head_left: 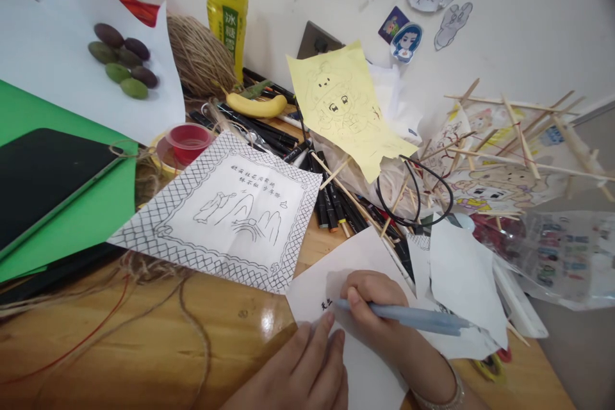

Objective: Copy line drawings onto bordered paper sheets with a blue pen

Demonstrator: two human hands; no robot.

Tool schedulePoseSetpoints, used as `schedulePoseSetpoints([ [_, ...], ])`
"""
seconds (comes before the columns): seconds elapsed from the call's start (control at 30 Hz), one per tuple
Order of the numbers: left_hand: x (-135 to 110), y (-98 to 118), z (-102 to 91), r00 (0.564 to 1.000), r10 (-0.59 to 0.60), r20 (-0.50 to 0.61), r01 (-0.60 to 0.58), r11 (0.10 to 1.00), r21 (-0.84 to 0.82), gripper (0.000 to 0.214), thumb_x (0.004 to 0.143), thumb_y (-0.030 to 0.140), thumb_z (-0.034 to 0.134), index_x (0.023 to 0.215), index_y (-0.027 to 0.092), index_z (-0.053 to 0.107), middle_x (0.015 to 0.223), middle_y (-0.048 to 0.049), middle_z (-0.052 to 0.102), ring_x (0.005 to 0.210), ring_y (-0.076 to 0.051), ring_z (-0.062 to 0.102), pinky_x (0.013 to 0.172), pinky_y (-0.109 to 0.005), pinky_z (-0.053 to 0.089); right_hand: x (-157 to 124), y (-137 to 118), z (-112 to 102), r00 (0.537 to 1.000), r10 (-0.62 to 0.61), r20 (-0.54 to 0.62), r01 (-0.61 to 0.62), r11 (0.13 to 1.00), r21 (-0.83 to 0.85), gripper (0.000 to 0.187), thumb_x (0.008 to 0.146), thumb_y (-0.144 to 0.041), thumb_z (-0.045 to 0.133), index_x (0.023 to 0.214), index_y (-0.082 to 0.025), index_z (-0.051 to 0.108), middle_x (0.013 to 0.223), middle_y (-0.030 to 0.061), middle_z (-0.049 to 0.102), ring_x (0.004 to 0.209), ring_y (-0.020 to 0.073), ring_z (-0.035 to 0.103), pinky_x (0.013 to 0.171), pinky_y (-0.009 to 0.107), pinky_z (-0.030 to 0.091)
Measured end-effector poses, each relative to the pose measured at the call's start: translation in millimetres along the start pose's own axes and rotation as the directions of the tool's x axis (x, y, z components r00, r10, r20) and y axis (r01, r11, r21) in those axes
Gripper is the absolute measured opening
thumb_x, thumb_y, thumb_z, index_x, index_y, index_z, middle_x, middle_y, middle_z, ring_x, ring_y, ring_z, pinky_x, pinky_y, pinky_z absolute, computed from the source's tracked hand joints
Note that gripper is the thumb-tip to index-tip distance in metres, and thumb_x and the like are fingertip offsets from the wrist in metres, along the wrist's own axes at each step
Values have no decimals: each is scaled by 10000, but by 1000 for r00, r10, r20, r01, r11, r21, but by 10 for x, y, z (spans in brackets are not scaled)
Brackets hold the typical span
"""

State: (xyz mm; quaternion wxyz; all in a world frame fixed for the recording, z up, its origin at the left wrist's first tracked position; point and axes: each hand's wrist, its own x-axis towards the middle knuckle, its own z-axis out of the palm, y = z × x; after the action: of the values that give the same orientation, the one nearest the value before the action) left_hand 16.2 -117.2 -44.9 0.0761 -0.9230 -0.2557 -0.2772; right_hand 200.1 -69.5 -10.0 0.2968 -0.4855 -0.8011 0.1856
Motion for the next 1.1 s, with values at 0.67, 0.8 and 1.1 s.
schedulePoseSetpoints([
  [0.67, 9, -11, -26, 1000, -1, 12, 2, 1000, -11, 187, 938, 210, 436, 983, 184, 616, 1097, -29, 690, 1035, -209, 602, 895, -353, 362, 71, -53, 6, 998, -65, 20, 67, 990, -122, 305, 862, -170, 399, 570, -218, 475, 513, -11, 565, 469, 128, 531, 487, 232, 433],
  [0.8, 0, 3, -14, 1000, -9, 17, 10, 1000, -13, 178, 937, 221, 447, 987, 186, 615, 1111, -37, 684, 1049, -214, 596, 902, -359, 353, 67, -53, 5, 998, -46, 37, 50, 992, -118, 306, 867, -174, 406, 570, -230, 453, 504, -5, 550, 459, 140, 511, 468, 257, 411],
  [1.1, -9, 9, 20, 1000, -8, 13, 8, 1000, -13, 170, 943, 226, 455, 987, 187, 615, 1112, -40, 682, 1057, -221, 591, 908, -365, 341, 88, -62, 16, 996, -85, 37, 89, 986, -138, 330, 866, -171, 388, 542, -208, 445, 487, -16, 524, 447, 116, 490, 451, 235, 395],
])
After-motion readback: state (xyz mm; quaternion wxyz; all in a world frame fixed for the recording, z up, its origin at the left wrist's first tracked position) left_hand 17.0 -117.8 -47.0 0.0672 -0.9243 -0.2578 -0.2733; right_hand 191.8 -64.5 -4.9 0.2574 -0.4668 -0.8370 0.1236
